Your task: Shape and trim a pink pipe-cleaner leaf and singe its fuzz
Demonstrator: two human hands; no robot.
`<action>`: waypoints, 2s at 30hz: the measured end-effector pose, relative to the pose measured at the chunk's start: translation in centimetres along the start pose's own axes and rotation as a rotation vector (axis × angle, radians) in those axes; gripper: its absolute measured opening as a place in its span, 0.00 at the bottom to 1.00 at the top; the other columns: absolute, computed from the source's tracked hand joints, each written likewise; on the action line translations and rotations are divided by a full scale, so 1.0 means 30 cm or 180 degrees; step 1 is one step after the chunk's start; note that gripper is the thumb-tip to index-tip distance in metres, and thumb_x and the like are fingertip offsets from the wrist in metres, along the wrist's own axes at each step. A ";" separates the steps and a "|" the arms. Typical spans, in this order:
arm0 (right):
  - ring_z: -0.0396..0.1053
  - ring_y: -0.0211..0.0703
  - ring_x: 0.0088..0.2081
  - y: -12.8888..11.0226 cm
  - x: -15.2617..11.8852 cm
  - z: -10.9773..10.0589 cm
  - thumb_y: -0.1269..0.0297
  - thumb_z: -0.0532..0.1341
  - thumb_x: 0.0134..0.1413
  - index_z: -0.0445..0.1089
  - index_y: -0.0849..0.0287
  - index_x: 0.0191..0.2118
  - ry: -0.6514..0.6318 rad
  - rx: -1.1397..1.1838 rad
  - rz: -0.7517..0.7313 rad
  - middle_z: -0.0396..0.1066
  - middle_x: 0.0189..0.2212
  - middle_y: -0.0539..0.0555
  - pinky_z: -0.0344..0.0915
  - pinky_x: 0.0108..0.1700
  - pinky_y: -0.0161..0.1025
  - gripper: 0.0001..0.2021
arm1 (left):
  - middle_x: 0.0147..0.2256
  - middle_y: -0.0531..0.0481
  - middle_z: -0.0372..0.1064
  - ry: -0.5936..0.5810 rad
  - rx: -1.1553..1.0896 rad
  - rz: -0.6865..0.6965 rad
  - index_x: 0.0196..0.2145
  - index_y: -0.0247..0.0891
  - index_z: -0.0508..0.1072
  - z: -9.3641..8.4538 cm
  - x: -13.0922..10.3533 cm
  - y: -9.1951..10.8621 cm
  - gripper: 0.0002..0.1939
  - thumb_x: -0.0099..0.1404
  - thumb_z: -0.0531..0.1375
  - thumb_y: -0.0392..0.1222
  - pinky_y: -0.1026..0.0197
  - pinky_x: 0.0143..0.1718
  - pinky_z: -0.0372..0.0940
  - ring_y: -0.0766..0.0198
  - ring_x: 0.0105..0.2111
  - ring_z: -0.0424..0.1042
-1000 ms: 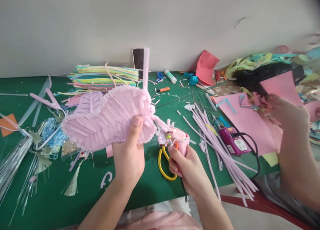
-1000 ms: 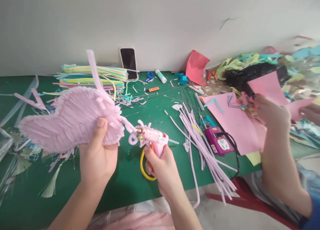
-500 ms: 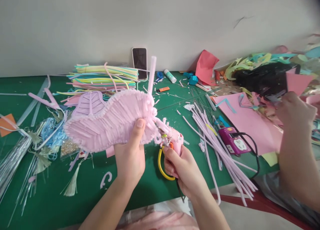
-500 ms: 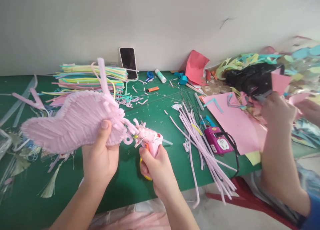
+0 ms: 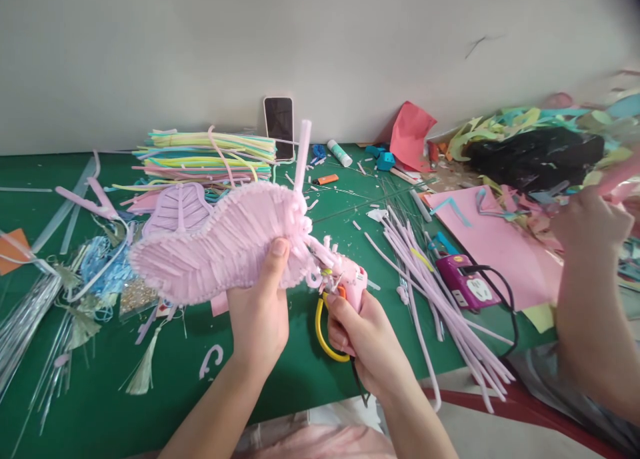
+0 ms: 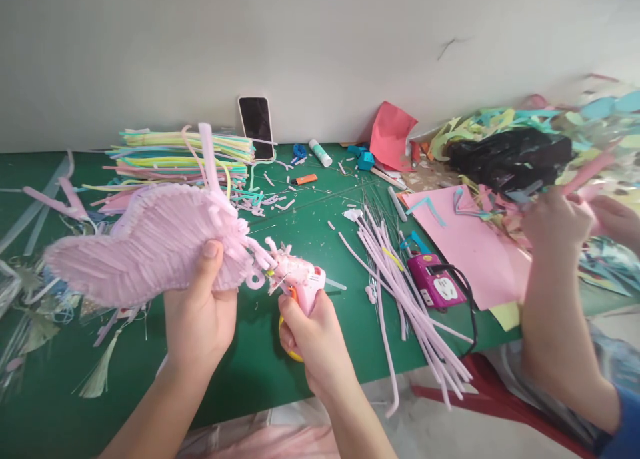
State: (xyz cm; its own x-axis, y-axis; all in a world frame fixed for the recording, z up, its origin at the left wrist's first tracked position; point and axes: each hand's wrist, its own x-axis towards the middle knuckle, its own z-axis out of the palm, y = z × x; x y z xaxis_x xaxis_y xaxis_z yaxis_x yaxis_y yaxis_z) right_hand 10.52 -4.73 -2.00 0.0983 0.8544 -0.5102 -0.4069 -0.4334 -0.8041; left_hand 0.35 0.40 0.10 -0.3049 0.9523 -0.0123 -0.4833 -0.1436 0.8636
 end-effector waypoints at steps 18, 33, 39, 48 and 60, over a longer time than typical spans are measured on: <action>0.47 0.24 0.14 0.003 0.008 -0.005 0.60 0.63 0.52 0.57 0.56 0.30 0.0000 -0.0020 -0.0064 0.51 0.16 0.38 0.40 0.16 0.26 0.13 | 0.48 0.51 0.78 0.0017 -0.0098 0.0069 0.47 0.43 0.78 -0.006 0.007 -0.009 0.16 0.60 0.69 0.39 0.62 0.60 0.63 0.59 0.56 0.71; 0.47 0.24 0.14 0.007 0.008 -0.011 0.59 0.64 0.52 0.57 0.56 0.29 0.0007 -0.0005 -0.0068 0.51 0.16 0.38 0.40 0.16 0.26 0.14 | 0.52 0.49 0.75 0.0018 -0.0055 0.0039 0.54 0.46 0.74 -0.003 0.008 -0.011 0.24 0.59 0.69 0.41 0.56 0.64 0.58 0.56 0.59 0.68; 0.47 0.24 0.14 0.007 0.008 -0.017 0.60 0.64 0.52 0.56 0.56 0.28 -0.0054 0.0009 -0.0046 0.52 0.16 0.39 0.40 0.16 0.26 0.14 | 0.51 0.50 0.76 0.0008 -0.0043 0.0051 0.50 0.44 0.76 -0.005 0.005 -0.008 0.20 0.60 0.69 0.41 0.59 0.62 0.61 0.58 0.58 0.69; 0.46 0.25 0.15 0.006 0.002 -0.016 0.58 0.64 0.52 0.55 0.55 0.29 -0.0078 -0.0108 0.0039 0.49 0.15 0.38 0.39 0.17 0.27 0.15 | 0.49 0.49 0.77 0.0127 -0.0083 0.0002 0.48 0.43 0.77 0.003 0.009 -0.008 0.19 0.58 0.70 0.40 0.60 0.59 0.64 0.57 0.58 0.70; 0.70 0.54 0.32 -0.035 0.080 -0.232 0.44 0.70 0.41 0.70 0.61 0.34 0.2307 -0.3358 -0.1671 0.72 0.31 0.61 0.64 0.31 0.46 0.24 | 0.54 0.49 0.74 0.0184 0.0109 0.0199 0.56 0.49 0.71 0.016 0.000 0.024 0.31 0.55 0.72 0.44 0.55 0.62 0.63 0.53 0.59 0.68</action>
State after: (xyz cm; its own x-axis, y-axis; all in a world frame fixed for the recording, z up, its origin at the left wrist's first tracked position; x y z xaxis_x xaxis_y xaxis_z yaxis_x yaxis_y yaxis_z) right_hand 17.50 -4.23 -4.50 0.6024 0.7859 0.1395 0.6653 -0.3978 -0.6318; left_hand 0.39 0.42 0.95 -0.3810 0.9245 0.0141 -0.4338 -0.1922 0.8803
